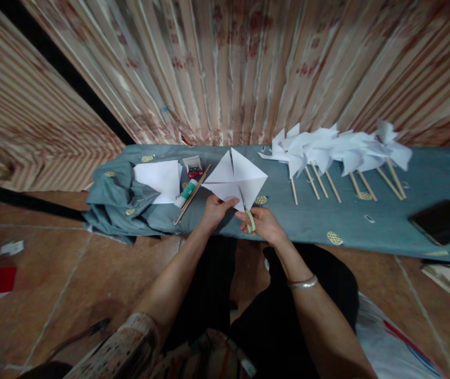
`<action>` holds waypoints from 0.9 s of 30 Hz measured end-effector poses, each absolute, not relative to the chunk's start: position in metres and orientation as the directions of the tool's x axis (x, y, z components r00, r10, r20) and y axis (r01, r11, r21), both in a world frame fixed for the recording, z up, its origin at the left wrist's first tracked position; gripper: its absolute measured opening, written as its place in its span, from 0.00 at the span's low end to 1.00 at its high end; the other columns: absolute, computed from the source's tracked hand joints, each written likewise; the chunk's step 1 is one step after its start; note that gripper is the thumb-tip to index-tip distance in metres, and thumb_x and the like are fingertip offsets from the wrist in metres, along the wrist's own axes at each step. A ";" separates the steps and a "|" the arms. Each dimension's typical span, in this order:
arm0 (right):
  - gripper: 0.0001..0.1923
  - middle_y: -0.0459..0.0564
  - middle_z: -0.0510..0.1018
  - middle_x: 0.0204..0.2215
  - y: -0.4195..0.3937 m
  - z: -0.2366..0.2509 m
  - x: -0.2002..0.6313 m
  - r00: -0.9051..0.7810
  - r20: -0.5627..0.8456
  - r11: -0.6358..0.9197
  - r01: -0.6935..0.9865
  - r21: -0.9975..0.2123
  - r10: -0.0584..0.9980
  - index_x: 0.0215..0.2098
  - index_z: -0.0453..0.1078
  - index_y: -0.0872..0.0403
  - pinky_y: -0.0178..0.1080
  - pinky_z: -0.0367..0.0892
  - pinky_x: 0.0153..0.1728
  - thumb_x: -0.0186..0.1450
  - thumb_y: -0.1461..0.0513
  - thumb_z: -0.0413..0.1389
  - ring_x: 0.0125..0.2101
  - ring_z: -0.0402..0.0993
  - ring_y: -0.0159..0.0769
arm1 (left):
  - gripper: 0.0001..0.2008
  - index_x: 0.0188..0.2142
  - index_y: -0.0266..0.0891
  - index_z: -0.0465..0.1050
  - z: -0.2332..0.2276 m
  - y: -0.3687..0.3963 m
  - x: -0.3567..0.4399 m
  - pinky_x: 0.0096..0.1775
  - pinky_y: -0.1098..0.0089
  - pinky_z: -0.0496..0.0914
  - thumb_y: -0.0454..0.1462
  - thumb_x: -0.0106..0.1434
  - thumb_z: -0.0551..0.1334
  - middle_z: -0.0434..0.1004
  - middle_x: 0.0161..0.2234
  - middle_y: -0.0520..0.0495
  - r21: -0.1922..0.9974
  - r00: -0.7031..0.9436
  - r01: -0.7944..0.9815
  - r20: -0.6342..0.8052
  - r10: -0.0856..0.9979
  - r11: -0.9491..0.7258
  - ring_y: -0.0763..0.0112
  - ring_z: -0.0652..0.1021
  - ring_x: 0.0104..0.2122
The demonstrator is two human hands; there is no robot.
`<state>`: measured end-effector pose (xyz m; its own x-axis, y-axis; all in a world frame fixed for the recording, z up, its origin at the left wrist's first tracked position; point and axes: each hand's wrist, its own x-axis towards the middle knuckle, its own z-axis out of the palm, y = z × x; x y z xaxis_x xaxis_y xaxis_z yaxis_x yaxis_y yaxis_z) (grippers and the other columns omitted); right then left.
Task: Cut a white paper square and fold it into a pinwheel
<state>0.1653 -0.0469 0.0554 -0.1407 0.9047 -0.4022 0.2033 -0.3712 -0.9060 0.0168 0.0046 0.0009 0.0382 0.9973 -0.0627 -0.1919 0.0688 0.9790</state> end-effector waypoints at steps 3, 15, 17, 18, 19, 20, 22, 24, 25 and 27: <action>0.31 0.47 0.73 0.14 -0.047 0.056 0.164 -0.122 -0.403 -0.377 0.189 -0.907 0.907 0.17 0.70 0.56 0.31 0.56 0.14 0.41 0.38 0.67 0.15 0.65 0.27 | 0.12 0.29 0.35 0.78 -0.001 0.005 0.017 0.35 0.70 0.69 0.40 0.46 0.72 0.80 0.28 0.49 0.980 0.031 -0.190 -0.058 0.998 0.063 0.70 0.76 0.29; 0.30 0.48 0.75 0.15 -0.048 0.053 0.163 -0.115 -0.397 -0.379 0.150 -0.913 0.911 0.18 0.71 0.56 0.30 0.56 0.14 0.41 0.39 0.68 0.16 0.66 0.27 | 0.11 0.28 0.34 0.79 0.003 0.004 0.018 0.36 0.69 0.70 0.38 0.45 0.72 0.80 0.28 0.48 0.975 0.023 -0.214 -0.058 0.998 0.062 0.69 0.76 0.29; 0.29 0.48 0.75 0.16 -0.047 0.052 0.163 -0.114 -0.399 -0.382 0.145 -0.913 0.910 0.19 0.71 0.56 0.30 0.57 0.14 0.41 0.39 0.68 0.16 0.67 0.27 | 0.11 0.28 0.34 0.79 0.004 0.004 0.018 0.36 0.69 0.70 0.38 0.45 0.72 0.80 0.28 0.48 0.974 0.021 -0.215 -0.067 0.998 0.069 0.69 0.76 0.29; 0.29 0.48 0.75 0.16 -0.047 0.052 0.163 -0.112 -0.400 -0.383 0.144 -0.912 0.910 0.19 0.71 0.56 0.30 0.57 0.14 0.41 0.39 0.68 0.16 0.67 0.27 | 0.10 0.28 0.34 0.79 0.004 0.004 0.018 0.36 0.69 0.70 0.38 0.46 0.72 0.80 0.28 0.48 0.974 0.020 -0.214 -0.071 0.997 0.074 0.69 0.76 0.29; 0.29 0.48 0.75 0.16 -0.047 0.052 0.163 -0.109 -0.402 -0.386 0.144 -0.911 0.909 0.19 0.71 0.56 0.30 0.57 0.14 0.41 0.39 0.68 0.16 0.67 0.27 | 0.10 0.28 0.34 0.79 0.004 0.004 0.018 0.36 0.69 0.70 0.37 0.45 0.72 0.80 0.27 0.48 0.974 0.021 -0.214 -0.074 0.997 0.077 0.69 0.76 0.29; 0.29 0.48 0.75 0.16 -0.047 0.052 0.163 -0.106 -0.404 -0.388 0.145 -0.910 0.909 0.19 0.71 0.56 0.30 0.57 0.14 0.41 0.39 0.68 0.16 0.67 0.28 | 0.10 0.28 0.35 0.78 0.004 0.004 0.018 0.35 0.69 0.70 0.37 0.45 0.71 0.80 0.27 0.48 0.973 0.022 -0.216 -0.074 0.997 0.077 0.69 0.76 0.28; 0.30 0.48 0.75 0.16 -0.047 0.053 0.162 -0.106 -0.404 -0.388 0.144 -0.910 0.909 0.20 0.71 0.56 0.30 0.56 0.14 0.41 0.39 0.68 0.16 0.67 0.28 | 0.10 0.27 0.35 0.78 0.005 0.004 0.017 0.35 0.69 0.69 0.38 0.45 0.71 0.80 0.27 0.49 0.973 0.028 -0.221 -0.069 0.997 0.073 0.70 0.76 0.28; 0.30 0.48 0.75 0.16 -0.047 0.054 0.162 -0.109 -0.403 -0.386 0.149 -0.910 0.908 0.19 0.71 0.56 0.30 0.57 0.14 0.41 0.39 0.68 0.16 0.67 0.28 | 0.10 0.27 0.35 0.78 0.005 0.004 0.017 0.35 0.69 0.69 0.38 0.45 0.71 0.80 0.27 0.49 0.974 0.030 -0.216 -0.067 0.997 0.071 0.70 0.76 0.28; 0.30 0.48 0.75 0.16 -0.047 0.055 0.162 -0.109 -0.404 -0.387 0.152 -0.910 0.908 0.19 0.71 0.56 0.30 0.57 0.14 0.41 0.39 0.68 0.16 0.67 0.28 | 0.10 0.27 0.35 0.78 0.005 0.004 0.017 0.35 0.70 0.69 0.38 0.45 0.71 0.80 0.27 0.49 0.975 0.030 -0.210 -0.067 0.997 0.072 0.70 0.76 0.28; 0.30 0.48 0.75 0.16 -0.047 0.055 0.162 -0.106 -0.405 -0.387 0.160 -0.908 0.908 0.19 0.71 0.56 0.30 0.57 0.14 0.41 0.38 0.68 0.16 0.67 0.28 | 0.11 0.28 0.34 0.78 0.004 0.004 0.017 0.35 0.70 0.69 0.38 0.45 0.71 0.80 0.28 0.48 0.977 0.028 -0.198 -0.069 0.997 0.073 0.69 0.76 0.28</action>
